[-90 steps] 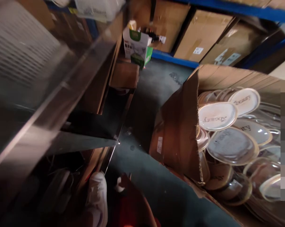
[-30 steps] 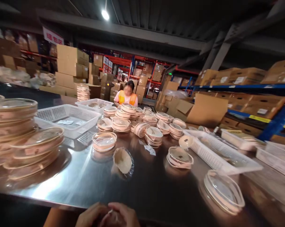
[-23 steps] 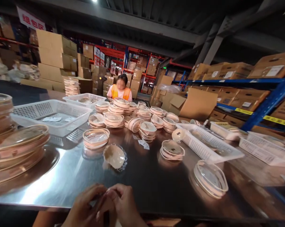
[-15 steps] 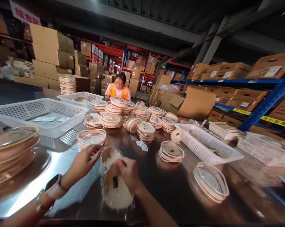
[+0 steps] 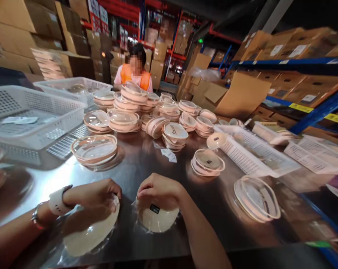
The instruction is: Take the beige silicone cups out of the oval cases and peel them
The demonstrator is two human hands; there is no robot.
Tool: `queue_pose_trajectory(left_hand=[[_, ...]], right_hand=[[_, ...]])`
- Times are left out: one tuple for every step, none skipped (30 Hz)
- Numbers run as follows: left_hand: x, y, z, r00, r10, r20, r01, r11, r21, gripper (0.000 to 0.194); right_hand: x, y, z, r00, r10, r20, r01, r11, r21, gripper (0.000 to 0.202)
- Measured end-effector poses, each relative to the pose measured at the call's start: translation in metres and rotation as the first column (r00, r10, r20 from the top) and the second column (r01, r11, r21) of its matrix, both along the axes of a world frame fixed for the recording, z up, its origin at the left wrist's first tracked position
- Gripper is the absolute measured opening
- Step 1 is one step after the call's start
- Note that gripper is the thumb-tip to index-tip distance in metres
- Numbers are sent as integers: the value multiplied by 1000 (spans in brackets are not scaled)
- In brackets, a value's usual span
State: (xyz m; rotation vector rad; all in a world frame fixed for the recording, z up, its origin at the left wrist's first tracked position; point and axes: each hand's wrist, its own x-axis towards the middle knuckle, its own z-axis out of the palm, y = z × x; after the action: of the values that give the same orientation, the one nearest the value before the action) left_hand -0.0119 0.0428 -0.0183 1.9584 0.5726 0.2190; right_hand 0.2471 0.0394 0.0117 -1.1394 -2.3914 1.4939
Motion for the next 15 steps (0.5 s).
queue_pose_trajectory(left_hand=[[1,-2,0,1000,13,-7,-13,1000,-2,23],[3,-3,0,999,45,-11,-45,999,7,24],[3,-2,0,995,103,-12,-103,994,27,23],[4,-1,0,984,181,-9,-180,982,57,22],[3,1,0,962,272,2,-271,958,95,21],[2,4,1,931,365,20,-364,922,134,21],[1,5,3,893,448,43,-448,878,168,20],[0,5,4,856,513,65,-516,835,192,18],[-2,4,4,828,555,82,-559,804,204,16],[-3,0,5,811,578,89,-583,786,207,12],[-5,-6,4,804,588,88,-593,779,204,9],[-7,-15,3,802,593,77,-595,782,185,6],[-9,-26,2,800,597,59,-598,788,147,10],[-11,-38,0,798,601,39,-602,793,97,17],[-14,-53,-2,789,613,26,-614,788,47,24]], right_hand=[[-2,-1,1,1000,25,-10,-25,1000,-5,22],[-3,-1,2,999,28,-17,-28,1000,0,23],[-3,-1,4,1000,3,-20,-3,1000,11,23],[-3,-2,6,999,-40,-26,40,999,20,22],[-3,-3,9,995,-94,-39,95,995,24,21],[-2,-4,13,985,-161,-65,163,986,22,21],[-2,-7,17,968,-228,-104,231,973,16,21],[-3,-10,20,945,-291,-153,296,955,10,21],[-5,-13,24,917,-343,-204,352,936,9,22],[-9,-18,27,892,-380,-246,395,918,16,24],[-14,-24,30,873,-402,-275,427,904,32,25],[-20,-31,31,862,-415,-290,449,891,60,26],[-28,-40,32,860,-418,-294,460,883,91,27],[-36,-48,30,860,-417,-293,466,877,118,27],[-44,-58,28,864,-411,-290,463,875,139,26]])
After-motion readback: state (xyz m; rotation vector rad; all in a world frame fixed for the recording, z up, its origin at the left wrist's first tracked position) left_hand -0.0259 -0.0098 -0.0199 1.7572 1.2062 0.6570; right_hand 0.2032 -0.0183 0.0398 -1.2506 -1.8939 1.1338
